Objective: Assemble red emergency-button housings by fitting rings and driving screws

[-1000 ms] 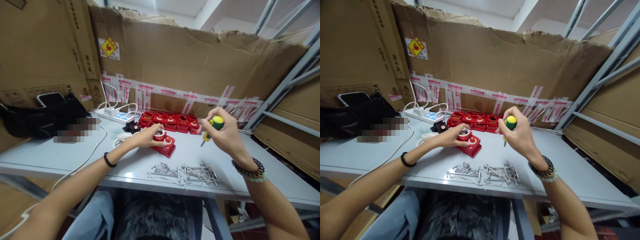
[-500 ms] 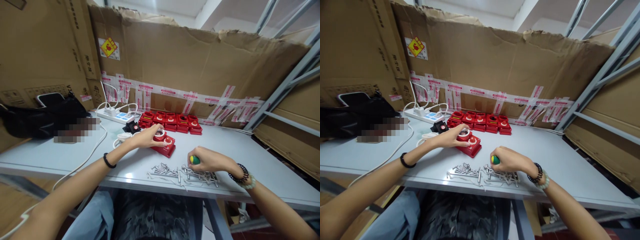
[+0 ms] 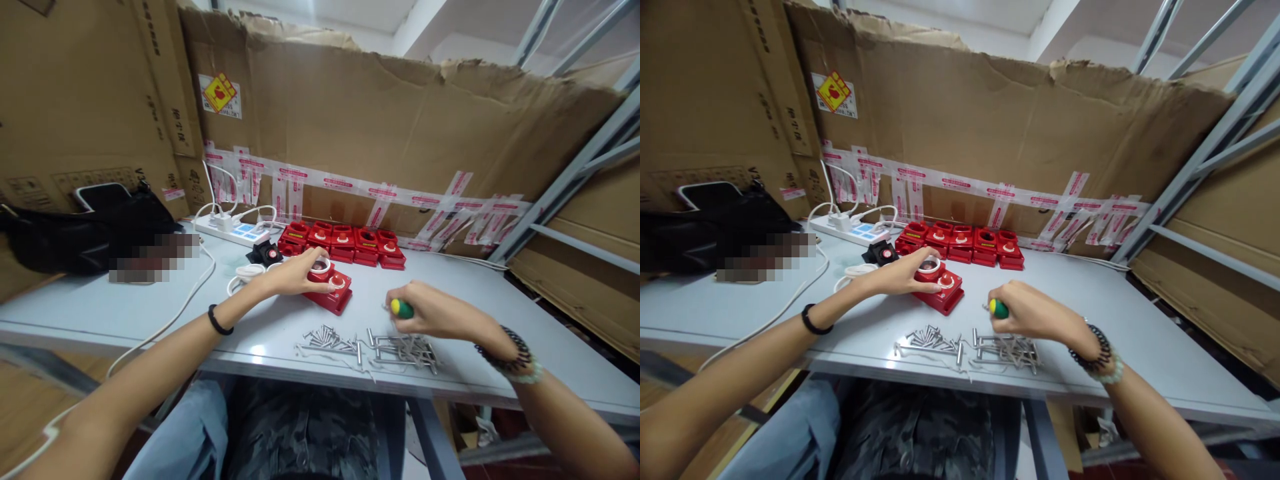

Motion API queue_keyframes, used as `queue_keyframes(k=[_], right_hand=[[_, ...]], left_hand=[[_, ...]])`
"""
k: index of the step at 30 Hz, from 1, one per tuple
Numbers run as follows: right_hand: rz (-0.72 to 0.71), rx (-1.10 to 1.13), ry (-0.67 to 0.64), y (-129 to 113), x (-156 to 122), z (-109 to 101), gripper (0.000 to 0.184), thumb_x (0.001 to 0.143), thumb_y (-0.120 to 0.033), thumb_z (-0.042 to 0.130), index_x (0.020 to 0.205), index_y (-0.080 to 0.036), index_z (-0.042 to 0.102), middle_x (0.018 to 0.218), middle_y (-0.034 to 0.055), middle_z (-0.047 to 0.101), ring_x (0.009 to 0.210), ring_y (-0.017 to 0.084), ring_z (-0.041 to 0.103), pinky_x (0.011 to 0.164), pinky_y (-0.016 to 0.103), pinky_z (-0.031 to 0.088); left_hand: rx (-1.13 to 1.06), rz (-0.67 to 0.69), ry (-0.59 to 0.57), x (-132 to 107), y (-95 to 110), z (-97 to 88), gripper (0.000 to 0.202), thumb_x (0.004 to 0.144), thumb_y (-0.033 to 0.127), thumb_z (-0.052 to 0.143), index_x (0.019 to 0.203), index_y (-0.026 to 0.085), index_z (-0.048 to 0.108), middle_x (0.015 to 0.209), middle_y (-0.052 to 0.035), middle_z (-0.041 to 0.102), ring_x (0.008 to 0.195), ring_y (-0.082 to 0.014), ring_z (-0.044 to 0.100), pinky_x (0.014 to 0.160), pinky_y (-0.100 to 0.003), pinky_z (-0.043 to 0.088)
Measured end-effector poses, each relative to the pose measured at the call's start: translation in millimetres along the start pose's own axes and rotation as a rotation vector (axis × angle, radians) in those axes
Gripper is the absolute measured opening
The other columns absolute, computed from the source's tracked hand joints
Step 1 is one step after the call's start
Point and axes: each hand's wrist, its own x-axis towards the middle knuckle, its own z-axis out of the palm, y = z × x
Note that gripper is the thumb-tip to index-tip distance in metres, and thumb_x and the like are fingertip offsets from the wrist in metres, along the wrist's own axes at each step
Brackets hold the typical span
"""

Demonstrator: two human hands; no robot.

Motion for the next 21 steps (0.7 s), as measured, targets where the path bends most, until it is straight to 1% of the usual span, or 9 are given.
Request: queue_keyframes(k=[3, 5, 6, 8, 10, 12, 16, 18, 21], right_hand=[[0.018, 0.007, 0.149, 0.1, -8.9, -28.2, 0.009, 0.069, -0.017, 0.052, 0.061, -0.019, 0.049, 0.054, -0.0053, 0.043, 0.051, 0.008, 0.033, 0.049, 0.021, 0.030], [0.002, -0.013, 0.269, 1.7, -9.8, -42.8, 0.007, 0.071, -0.019, 0.053, 0.064, -0.018, 0.052, 0.056, -0.0047, 0.046, 0.053, 0.008, 0.036, 0.051, 0.021, 0.032], [-0.004, -0.037, 0.337, 3.2, -7.8, -47.1, 0.007, 0.071, -0.020, 0.053, 0.065, -0.018, 0.052, 0.057, -0.0044, 0.047, 0.053, 0.008, 0.037, 0.052, 0.022, 0.032], [0.013, -0.109, 0.423, 6.9, 1.7, -48.5, 0.007, 0.071, -0.020, 0.054, 0.065, -0.019, 0.052, 0.058, -0.0038, 0.049, 0.053, 0.009, 0.038, 0.053, 0.022, 0.032], [0.047, -0.212, 0.395, 11.3, 16.7, -41.1, 0.006, 0.071, -0.021, 0.054, 0.066, -0.019, 0.053, 0.059, -0.0022, 0.052, 0.053, 0.010, 0.041, 0.053, 0.024, 0.031], [0.089, -0.310, 0.352, 15.3, 33.5, -28.9, 0.003, 0.070, -0.021, 0.055, 0.067, -0.019, 0.054, 0.061, -0.0001, 0.056, 0.054, 0.011, 0.043, 0.053, 0.025, 0.027], [0.103, -0.418, 0.321, 20.3, 56.0, -8.5, 0.004, 0.071, -0.019, 0.052, 0.072, -0.019, 0.056, 0.065, 0.0045, 0.061, 0.058, 0.015, 0.049, 0.053, 0.026, 0.023], [0.088, -0.395, 0.305, 21.7, 58.2, -4.9, 0.004, 0.071, -0.018, 0.052, 0.071, -0.019, 0.056, 0.066, 0.0053, 0.062, 0.059, 0.015, 0.050, 0.054, 0.026, 0.024], [0.024, -0.220, 0.297, 23.9, 54.0, -6.5, 0.005, 0.070, -0.018, 0.051, 0.070, -0.018, 0.056, 0.065, 0.0030, 0.061, 0.059, 0.013, 0.048, 0.056, 0.025, 0.029]], left_hand=[[-0.015, -0.004, -0.005, -0.2, 1.6, -0.6, 0.068, 0.072, 0.061, 0.064, 0.123, 0.022, 0.042, 0.126, -0.0125, 0.052, 0.112, -0.0281, 0.055, 0.092, -0.039, 0.043], [-0.024, 0.001, -0.008, -0.6, 2.9, -1.2, 0.067, 0.072, 0.061, 0.064, 0.122, 0.022, 0.042, 0.126, -0.0121, 0.052, 0.111, -0.0278, 0.055, 0.091, -0.039, 0.043], [-0.026, 0.005, -0.008, -0.8, 3.4, -1.3, 0.066, 0.072, 0.060, 0.064, 0.122, 0.022, 0.042, 0.125, -0.0119, 0.052, 0.111, -0.0277, 0.056, 0.091, -0.039, 0.043], [-0.022, 0.009, -0.002, -0.9, 3.8, -1.4, 0.066, 0.073, 0.061, 0.064, 0.121, 0.023, 0.042, 0.125, -0.0118, 0.052, 0.110, -0.0279, 0.056, 0.091, -0.039, 0.043], [-0.016, 0.008, 0.003, -0.6, 3.4, -1.1, 0.066, 0.072, 0.061, 0.064, 0.122, 0.022, 0.042, 0.125, -0.0119, 0.053, 0.111, -0.0282, 0.056, 0.092, -0.039, 0.043], [-0.016, 0.009, 0.003, -0.1, 2.6, -0.7, 0.067, 0.072, 0.062, 0.063, 0.122, 0.023, 0.042, 0.125, -0.0120, 0.053, 0.111, -0.0282, 0.056, 0.092, -0.039, 0.043], [-0.018, 0.017, 0.003, 0.5, 1.9, -0.4, 0.068, 0.072, 0.062, 0.064, 0.123, 0.022, 0.042, 0.125, -0.0126, 0.052, 0.111, -0.0282, 0.056, 0.093, -0.039, 0.043], [-0.012, 0.026, 0.010, 0.5, 2.2, -0.6, 0.067, 0.072, 0.061, 0.064, 0.122, 0.022, 0.043, 0.125, -0.0124, 0.052, 0.111, -0.0281, 0.056, 0.093, -0.039, 0.043], [0.004, 0.034, 0.008, 0.5, 2.8, -0.9, 0.065, 0.074, 0.061, 0.062, 0.122, 0.022, 0.042, 0.125, -0.0121, 0.052, 0.111, -0.0277, 0.055, 0.093, -0.039, 0.043]])
